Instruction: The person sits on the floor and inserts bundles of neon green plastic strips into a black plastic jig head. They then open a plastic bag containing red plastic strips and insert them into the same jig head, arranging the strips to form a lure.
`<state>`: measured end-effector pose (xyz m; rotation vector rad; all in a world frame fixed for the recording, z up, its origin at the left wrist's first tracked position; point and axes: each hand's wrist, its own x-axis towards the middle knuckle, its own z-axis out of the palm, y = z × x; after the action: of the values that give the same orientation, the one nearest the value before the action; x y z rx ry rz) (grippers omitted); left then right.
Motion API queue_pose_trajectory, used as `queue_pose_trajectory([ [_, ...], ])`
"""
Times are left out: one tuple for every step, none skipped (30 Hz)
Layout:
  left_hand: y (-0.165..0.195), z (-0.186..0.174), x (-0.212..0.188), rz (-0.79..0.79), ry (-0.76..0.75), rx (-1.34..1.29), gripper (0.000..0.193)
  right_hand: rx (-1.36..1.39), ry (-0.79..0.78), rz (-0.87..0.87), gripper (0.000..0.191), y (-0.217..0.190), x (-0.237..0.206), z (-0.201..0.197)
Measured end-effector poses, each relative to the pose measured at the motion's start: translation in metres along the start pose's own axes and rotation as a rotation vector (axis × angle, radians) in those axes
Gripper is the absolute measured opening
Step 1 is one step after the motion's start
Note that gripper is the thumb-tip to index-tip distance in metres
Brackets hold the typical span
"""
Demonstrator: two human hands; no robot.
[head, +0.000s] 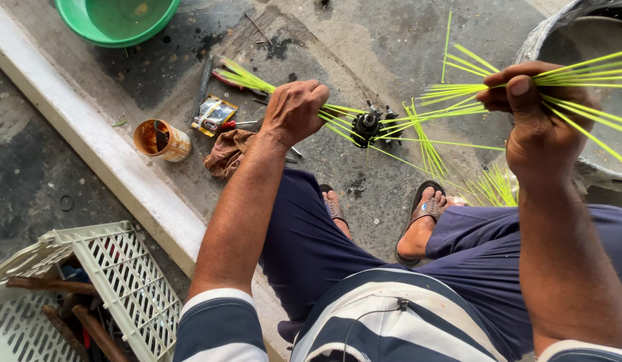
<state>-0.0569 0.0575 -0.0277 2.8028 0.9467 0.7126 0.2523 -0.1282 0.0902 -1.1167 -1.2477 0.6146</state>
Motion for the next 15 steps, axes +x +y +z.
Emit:
queue_pose_trajectory([
  [0.000, 0.001, -0.001, 0.020, 0.021, -0.003, 0.045, -0.019, -0.028, 0.014, 0.031, -0.003, 0.000, 0.003],
  [-0.001, 0.002, -0.001, 0.040, 0.041, -0.005, 0.041, -0.036, -0.055, 0.028, 0.034, -0.005, 0.000, 0.006],
  [-0.002, 0.003, -0.001, 0.055, 0.047, -0.012, 0.039, -0.009, -0.078, 0.016, 0.033, -0.004, 0.000, 0.011],
  [-0.002, 0.003, -0.001, 0.072, 0.053, -0.019, 0.037, 0.017, -0.100, 0.002, 0.033, -0.003, -0.001, 0.016],
  [-0.002, 0.004, -0.001, 0.090, 0.060, -0.026, 0.035, 0.042, -0.121, -0.013, 0.032, -0.001, -0.002, 0.020],
  [-0.001, 0.003, 0.000, 0.101, 0.064, -0.032, 0.037, 0.059, -0.149, -0.022, 0.030, 0.002, -0.004, 0.024],
  [-0.001, 0.003, 0.000, 0.113, 0.067, -0.038, 0.039, 0.076, -0.177, -0.032, 0.028, 0.003, -0.007, 0.027],
  [0.000, 0.002, 0.001, 0.126, 0.071, -0.044, 0.042, 0.079, -0.205, -0.046, 0.026, 0.005, -0.008, 0.029],
  [0.001, 0.001, 0.001, 0.124, 0.064, -0.041, 0.042, 0.082, -0.234, -0.061, 0.025, 0.006, -0.009, 0.031],
  [0.002, 0.000, 0.002, 0.125, 0.057, -0.038, 0.043, 0.069, -0.262, -0.079, 0.023, 0.008, -0.010, 0.034],
  [0.003, -0.001, 0.002, 0.126, 0.049, -0.037, 0.044, 0.055, -0.288, -0.096, 0.022, 0.009, -0.011, 0.037],
  [0.004, -0.002, 0.002, 0.128, 0.044, -0.045, 0.045, 0.070, -0.303, -0.072, 0.021, 0.009, -0.012, 0.039],
  [0.005, -0.003, 0.002, 0.130, 0.040, -0.053, 0.046, 0.085, -0.317, -0.048, 0.020, 0.010, -0.013, 0.041],
  [0.006, -0.003, 0.002, 0.132, 0.035, -0.062, 0.046, 0.099, -0.332, -0.024, 0.019, 0.010, -0.013, 0.043],
  [0.006, -0.002, 0.003, 0.137, 0.042, -0.055, 0.045, 0.047, -0.331, -0.044, 0.019, 0.010, -0.013, 0.044],
])
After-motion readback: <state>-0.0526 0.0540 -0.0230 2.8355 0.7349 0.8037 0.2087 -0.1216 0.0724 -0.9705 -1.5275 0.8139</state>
